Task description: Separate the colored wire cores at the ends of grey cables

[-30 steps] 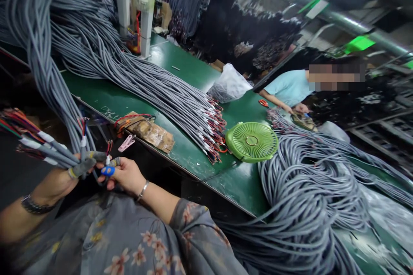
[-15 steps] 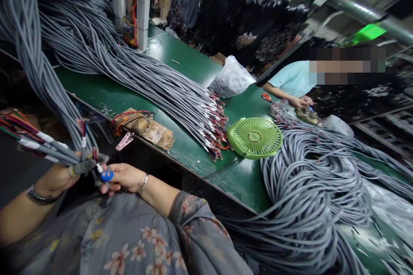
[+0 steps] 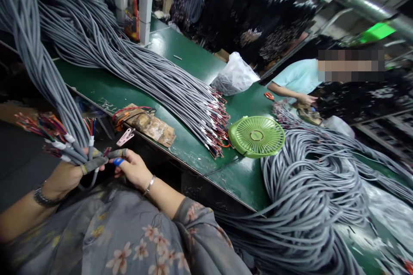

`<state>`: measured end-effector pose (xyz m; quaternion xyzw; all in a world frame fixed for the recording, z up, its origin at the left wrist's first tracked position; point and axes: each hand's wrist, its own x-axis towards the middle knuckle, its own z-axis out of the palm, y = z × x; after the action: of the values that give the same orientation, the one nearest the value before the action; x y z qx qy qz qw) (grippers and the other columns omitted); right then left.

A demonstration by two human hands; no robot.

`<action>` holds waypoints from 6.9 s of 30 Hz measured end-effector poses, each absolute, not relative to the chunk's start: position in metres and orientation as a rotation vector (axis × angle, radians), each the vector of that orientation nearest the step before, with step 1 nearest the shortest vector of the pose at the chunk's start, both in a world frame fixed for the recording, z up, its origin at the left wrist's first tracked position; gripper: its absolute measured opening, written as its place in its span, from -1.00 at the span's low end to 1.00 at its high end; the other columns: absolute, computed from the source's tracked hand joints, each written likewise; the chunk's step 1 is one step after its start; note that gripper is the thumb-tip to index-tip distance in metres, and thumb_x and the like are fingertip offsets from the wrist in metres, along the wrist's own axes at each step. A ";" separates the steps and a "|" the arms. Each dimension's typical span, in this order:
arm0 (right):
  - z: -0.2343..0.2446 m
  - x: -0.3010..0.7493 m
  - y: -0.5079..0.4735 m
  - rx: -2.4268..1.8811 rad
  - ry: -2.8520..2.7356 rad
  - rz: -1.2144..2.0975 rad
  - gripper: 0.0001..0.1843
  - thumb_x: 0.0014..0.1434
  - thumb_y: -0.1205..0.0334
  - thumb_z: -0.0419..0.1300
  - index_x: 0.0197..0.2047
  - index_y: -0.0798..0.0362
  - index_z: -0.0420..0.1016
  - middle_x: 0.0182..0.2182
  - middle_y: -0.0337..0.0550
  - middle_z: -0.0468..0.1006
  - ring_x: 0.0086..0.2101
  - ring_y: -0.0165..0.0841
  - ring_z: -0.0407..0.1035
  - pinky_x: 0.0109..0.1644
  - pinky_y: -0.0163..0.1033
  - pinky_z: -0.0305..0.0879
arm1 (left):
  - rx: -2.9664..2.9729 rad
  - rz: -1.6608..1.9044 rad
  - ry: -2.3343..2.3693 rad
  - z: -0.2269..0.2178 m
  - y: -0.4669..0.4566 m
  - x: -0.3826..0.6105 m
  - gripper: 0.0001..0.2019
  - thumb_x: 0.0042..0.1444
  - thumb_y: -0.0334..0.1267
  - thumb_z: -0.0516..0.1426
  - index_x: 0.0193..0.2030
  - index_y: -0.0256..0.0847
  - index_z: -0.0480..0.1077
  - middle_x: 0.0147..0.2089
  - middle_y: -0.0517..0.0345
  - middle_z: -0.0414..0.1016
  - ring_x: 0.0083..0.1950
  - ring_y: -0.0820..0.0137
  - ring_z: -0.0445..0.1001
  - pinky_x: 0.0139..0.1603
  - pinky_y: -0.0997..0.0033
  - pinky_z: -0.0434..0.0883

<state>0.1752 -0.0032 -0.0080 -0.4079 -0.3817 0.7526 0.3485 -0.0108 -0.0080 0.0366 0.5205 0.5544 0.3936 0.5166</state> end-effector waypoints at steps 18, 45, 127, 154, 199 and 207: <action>0.003 0.170 -0.003 -1.135 -1.045 1.816 -0.35 -0.11 -0.32 0.58 -0.46 -0.02 0.36 -0.57 -0.38 0.38 -0.54 -0.48 0.24 -0.42 -0.30 0.26 | 1.385 0.575 1.130 0.022 0.001 -0.024 -0.62 -0.06 0.10 0.46 -0.53 -0.20 0.63 -0.50 0.07 0.64 -0.43 0.27 0.49 -0.38 0.38 0.44; -0.002 0.161 0.002 -1.086 -0.878 1.807 -0.39 -0.17 -0.24 0.64 -0.41 0.01 0.48 -0.55 -0.33 0.48 -0.50 -0.43 0.32 -0.36 -0.28 0.26 | 1.382 0.738 1.338 0.040 0.000 -0.006 -0.64 -0.16 0.14 0.35 -0.66 -0.09 0.55 -0.57 0.13 0.59 -0.45 0.26 0.49 -0.30 0.28 0.47; -0.010 0.167 0.046 -1.059 -0.717 1.731 -0.31 0.09 -0.53 0.39 -0.38 0.00 0.54 -0.55 -0.28 0.47 -0.49 -0.42 0.30 -0.36 -0.30 0.34 | 1.259 0.791 1.140 0.048 0.024 -0.001 -0.66 -0.16 0.01 0.42 -0.73 -0.07 0.48 -0.67 0.12 0.45 -0.57 0.33 0.35 -0.47 0.32 0.37; -0.009 0.169 0.041 -0.841 -0.523 1.921 -0.48 0.10 -0.23 0.57 -0.36 0.04 0.55 -0.49 -0.28 0.55 -0.49 -0.46 0.36 -0.38 -0.36 0.44 | 1.145 0.950 1.287 0.048 0.009 0.006 -0.62 -0.27 0.05 0.48 -0.73 -0.13 0.50 -0.66 0.19 0.47 -0.54 0.40 0.38 -0.40 0.38 0.33; 0.002 0.171 0.014 -0.973 -0.770 2.010 -0.37 -0.34 -0.08 0.75 -0.40 0.06 0.54 -0.54 -0.37 0.57 -0.58 -0.53 0.34 -0.40 -0.33 0.39 | 1.349 0.928 1.366 0.027 -0.008 -0.011 -0.52 -0.08 0.29 0.42 -0.65 -0.06 0.55 -0.60 0.10 0.56 -0.48 0.24 0.49 -0.37 0.28 0.46; 0.002 0.166 0.007 -1.056 -0.771 1.904 -0.40 -0.31 -0.16 0.71 -0.43 0.08 0.59 -0.54 -0.32 0.57 -0.57 -0.52 0.34 -0.43 -0.34 0.29 | 1.328 0.992 1.441 0.030 -0.012 -0.009 -0.57 -0.07 0.25 0.39 -0.61 -0.05 0.55 -0.56 0.15 0.61 -0.45 0.22 0.54 -0.29 0.26 0.53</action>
<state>0.1655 0.0068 0.0023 -0.4181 -0.3054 0.7540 0.4042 -0.0093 -0.0123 0.0298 0.5382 0.5842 0.4023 0.4552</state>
